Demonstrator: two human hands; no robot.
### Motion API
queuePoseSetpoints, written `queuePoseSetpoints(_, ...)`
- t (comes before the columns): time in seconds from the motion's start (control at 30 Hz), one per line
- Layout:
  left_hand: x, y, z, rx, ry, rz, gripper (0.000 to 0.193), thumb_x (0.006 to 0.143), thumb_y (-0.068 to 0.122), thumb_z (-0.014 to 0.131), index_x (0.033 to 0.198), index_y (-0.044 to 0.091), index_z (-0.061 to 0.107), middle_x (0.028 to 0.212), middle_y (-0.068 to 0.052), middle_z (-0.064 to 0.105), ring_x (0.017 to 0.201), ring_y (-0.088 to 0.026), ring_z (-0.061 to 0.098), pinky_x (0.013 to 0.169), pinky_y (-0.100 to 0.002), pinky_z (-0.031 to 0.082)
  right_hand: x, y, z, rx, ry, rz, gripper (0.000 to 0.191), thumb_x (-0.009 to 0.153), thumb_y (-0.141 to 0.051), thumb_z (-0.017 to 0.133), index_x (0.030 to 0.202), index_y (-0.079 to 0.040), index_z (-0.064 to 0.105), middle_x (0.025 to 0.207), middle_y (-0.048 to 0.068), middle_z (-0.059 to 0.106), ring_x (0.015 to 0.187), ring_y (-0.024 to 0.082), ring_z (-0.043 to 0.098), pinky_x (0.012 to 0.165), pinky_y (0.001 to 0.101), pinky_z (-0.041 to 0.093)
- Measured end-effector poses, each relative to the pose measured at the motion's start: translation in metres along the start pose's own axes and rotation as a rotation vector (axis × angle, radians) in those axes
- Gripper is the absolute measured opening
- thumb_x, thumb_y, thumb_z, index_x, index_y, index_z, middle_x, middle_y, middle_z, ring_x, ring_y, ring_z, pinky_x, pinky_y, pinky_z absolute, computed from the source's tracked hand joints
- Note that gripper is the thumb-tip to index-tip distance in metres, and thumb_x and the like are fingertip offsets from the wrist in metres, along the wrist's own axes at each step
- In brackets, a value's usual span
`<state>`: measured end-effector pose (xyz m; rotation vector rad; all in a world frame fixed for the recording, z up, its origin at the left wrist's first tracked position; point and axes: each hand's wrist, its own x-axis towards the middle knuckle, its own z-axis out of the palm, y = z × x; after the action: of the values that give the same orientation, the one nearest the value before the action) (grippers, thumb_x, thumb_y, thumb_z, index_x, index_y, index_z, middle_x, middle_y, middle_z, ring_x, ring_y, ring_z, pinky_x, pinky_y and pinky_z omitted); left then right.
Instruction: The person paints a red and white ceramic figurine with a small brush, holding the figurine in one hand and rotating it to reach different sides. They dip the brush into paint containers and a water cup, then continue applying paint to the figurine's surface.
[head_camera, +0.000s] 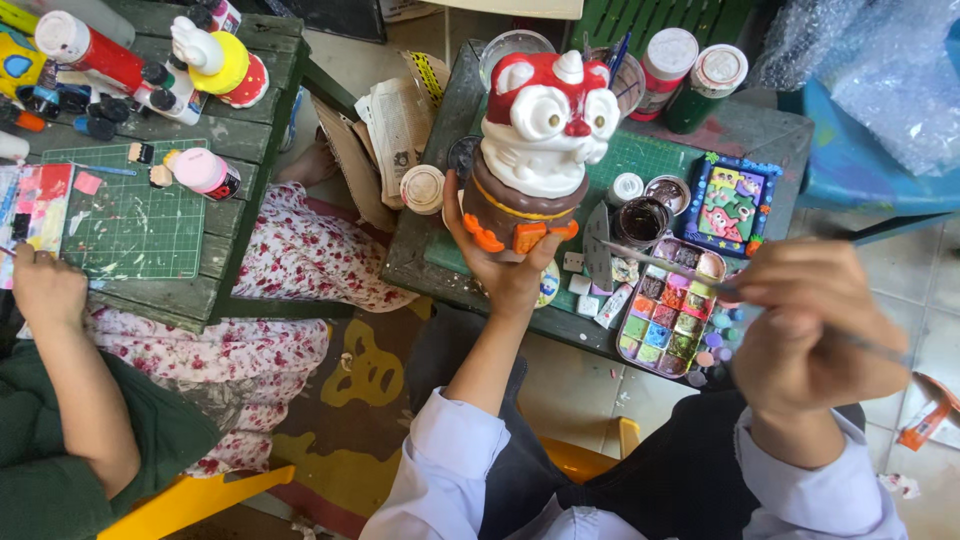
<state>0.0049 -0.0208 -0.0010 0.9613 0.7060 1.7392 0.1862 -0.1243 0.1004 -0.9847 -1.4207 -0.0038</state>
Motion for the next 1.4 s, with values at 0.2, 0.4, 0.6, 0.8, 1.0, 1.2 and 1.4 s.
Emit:
queuePoseSetpoints(0.2, -0.007, 0.001, 0.006, -0.009, -0.026, 0.084, 0.124, 0.076, 0.027, 0.095, 0.164, 0.007, 0.01, 0.161, -0.013, 0.034, 0.148, -0.028, 0.043, 0.125, -0.046, 0.044, 0.02, -0.04, 0.011, -0.165, -0.358, -0.168, 0.027, 0.093, -0.023, 0.075, 0.091, 0.004, 0.07, 0.082, 0.012, 0.07, 0.077, 0.03, 0.068, 0.071, 0.04, 0.055)
queuePoseSetpoints(0.4, -0.006, 0.006, 0.005, 0.365, -0.076, 0.365, 0.124, 0.082, 0.026, 0.097, 0.166, 0.011, 0.007, 0.163, -0.015, 0.03, 0.15, -0.029, 0.039, 0.131, -0.044, 0.036, 0.029, -0.048, 0.023, -0.173, -0.495, -0.196, 0.028, 0.084, -0.019, 0.084, 0.098, 0.001, 0.071, 0.089, 0.011, 0.072, 0.086, 0.03, 0.068, 0.075, 0.0419, 0.055)
queuePoseSetpoints(0.6, 0.001, 0.009, 0.0, 0.421, -0.089, 0.477, 0.124, 0.075, 0.031, 0.093, 0.166, 0.014, 0.011, 0.163, -0.014, 0.032, 0.151, -0.029, 0.041, 0.127, -0.042, 0.034, 0.028, -0.054, 0.021, -0.128, -0.516, -0.18, 0.027, 0.084, -0.017, 0.084, 0.1, 0.0, 0.071, 0.093, 0.01, 0.071, 0.088, 0.029, 0.068, 0.077, 0.0423, 0.056)
queuePoseSetpoints(0.8, 0.007, 0.016, -0.006, 0.461, -0.133, 0.542, 0.123, 0.078, 0.036, 0.098, 0.164, 0.017, 0.012, 0.162, -0.016, 0.029, 0.146, -0.032, 0.045, 0.127, -0.045, 0.041, 0.028, -0.056, 0.017, -0.147, -0.5, -0.164, 0.027, 0.086, -0.018, 0.083, 0.102, 0.0, 0.07, 0.093, 0.01, 0.07, 0.09, 0.028, 0.067, 0.077, 0.0415, 0.056)
queuePoseSetpoints(1.0, 0.012, 0.018, -0.014, 0.529, -0.203, 0.736, 0.123, 0.073, 0.037, 0.096, 0.162, 0.025, 0.013, 0.165, -0.021, 0.028, 0.148, -0.036, 0.04, 0.124, -0.046, 0.043, 0.028, -0.056, 0.012, -0.153, -0.548, -0.214, 0.024, 0.088, -0.019, 0.08, 0.1, 0.0, 0.071, 0.092, 0.011, 0.072, 0.088, 0.03, 0.068, 0.077, 0.0444, 0.057)
queuePoseSetpoints(1.2, 0.005, 0.015, -0.013, 0.459, -0.164, 0.584, 0.124, 0.07, 0.034, 0.096, 0.165, 0.018, 0.018, 0.163, -0.018, 0.031, 0.145, -0.031, 0.044, 0.124, -0.047, 0.042, 0.006, -0.048, -0.013, -0.222, -0.255, -0.236, 0.032, 0.106, -0.027, 0.056, 0.092, -0.002, 0.068, 0.082, 0.008, 0.069, 0.079, 0.028, 0.066, 0.074, 0.0437, 0.056)
queuePoseSetpoints(1.4, -0.001, 0.006, -0.005, -0.001, 0.064, 0.015, 0.125, 0.074, 0.019, 0.094, 0.167, 0.009, 0.012, 0.161, -0.017, 0.033, 0.149, -0.032, 0.041, 0.126, -0.049, 0.039, -0.036, 0.024, -0.023, -0.04, 0.072, 0.026, 0.044, 0.122, -0.031, 0.042, 0.094, 0.0, 0.056, 0.092, 0.014, 0.064, 0.083, 0.023, 0.059, 0.072, 0.0309, 0.049)
